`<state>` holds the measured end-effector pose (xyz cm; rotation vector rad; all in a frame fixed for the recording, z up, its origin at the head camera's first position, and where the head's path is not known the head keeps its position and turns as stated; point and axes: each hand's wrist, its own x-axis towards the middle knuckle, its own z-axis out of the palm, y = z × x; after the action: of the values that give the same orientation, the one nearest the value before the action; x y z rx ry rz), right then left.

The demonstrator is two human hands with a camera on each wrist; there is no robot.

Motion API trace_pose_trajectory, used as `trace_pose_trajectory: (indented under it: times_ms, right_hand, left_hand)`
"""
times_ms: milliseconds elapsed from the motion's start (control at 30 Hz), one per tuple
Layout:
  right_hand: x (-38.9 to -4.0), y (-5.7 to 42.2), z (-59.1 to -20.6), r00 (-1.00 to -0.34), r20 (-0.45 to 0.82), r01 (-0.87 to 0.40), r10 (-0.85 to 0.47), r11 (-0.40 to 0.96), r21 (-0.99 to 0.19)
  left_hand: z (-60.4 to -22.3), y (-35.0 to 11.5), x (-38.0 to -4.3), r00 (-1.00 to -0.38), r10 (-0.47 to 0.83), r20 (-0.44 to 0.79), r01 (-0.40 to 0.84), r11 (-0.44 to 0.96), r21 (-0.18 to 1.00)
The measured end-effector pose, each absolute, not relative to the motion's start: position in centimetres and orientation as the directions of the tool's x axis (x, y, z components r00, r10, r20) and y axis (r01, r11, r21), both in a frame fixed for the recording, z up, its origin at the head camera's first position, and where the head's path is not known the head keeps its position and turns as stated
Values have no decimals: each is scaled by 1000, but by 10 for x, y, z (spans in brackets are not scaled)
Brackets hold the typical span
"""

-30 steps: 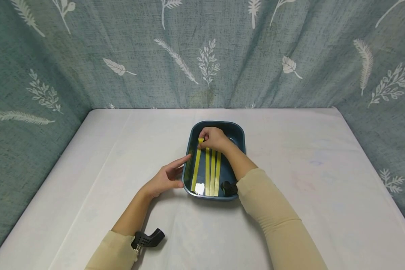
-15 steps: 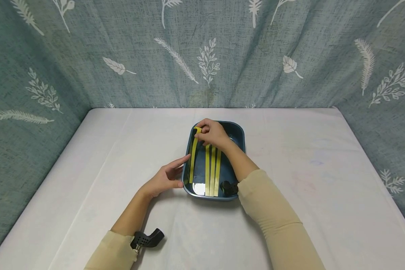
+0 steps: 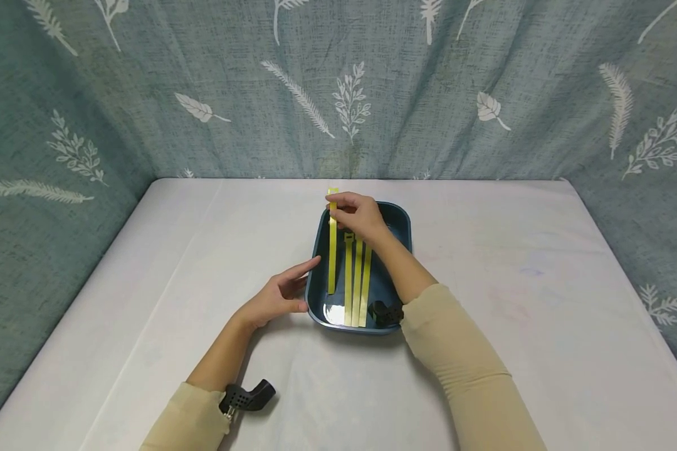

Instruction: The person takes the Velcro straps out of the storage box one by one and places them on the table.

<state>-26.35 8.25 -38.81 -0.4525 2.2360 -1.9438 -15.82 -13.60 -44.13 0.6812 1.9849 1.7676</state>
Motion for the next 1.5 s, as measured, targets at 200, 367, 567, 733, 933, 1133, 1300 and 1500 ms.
trace_pose_trajectory:
  times_ms: [200, 367, 567, 733, 933, 1133, 1300, 1500]
  right_hand:
    - [-264, 84, -386, -945, 119, -149, -305, 75, -986]
    - [-265, 88, -381, -958, 115, -137, -263, 69, -988]
    - [-268, 94, -379, -965, 89, -99, -247, 28, -995]
    - [-268, 96, -374, -971, 54, -47, -231, -35, -998]
    - [-265, 101, -361, -969, 65, -48, -239, -78, -996]
    - [-262, 111, -347, -971, 81, -62, -226, -92, -994]
    - [-260, 121, -339, -975, 88, -74, -202, -80, -994]
    - [-256, 139, -333, -982, 82, -75, -171, -47, -996]
  left_hand:
    - [-442, -136, -160, -796, 604, 43, 104, 66, 992]
    - [-441, -136, -159, -797, 601, 51, 113, 67, 991]
    - [-443, -137, -159, -796, 603, 52, 109, 57, 992]
    - [-444, -136, -158, -792, 609, 48, 109, 63, 992]
    - [-442, -136, -158, -807, 589, 28, 98, 88, 991]
    - [-440, -136, -158, -804, 594, 38, 115, 91, 989]
    - [-440, -137, -159, -804, 592, 55, 131, 86, 988]
    - [-443, -138, -158, -805, 591, 52, 131, 90, 987]
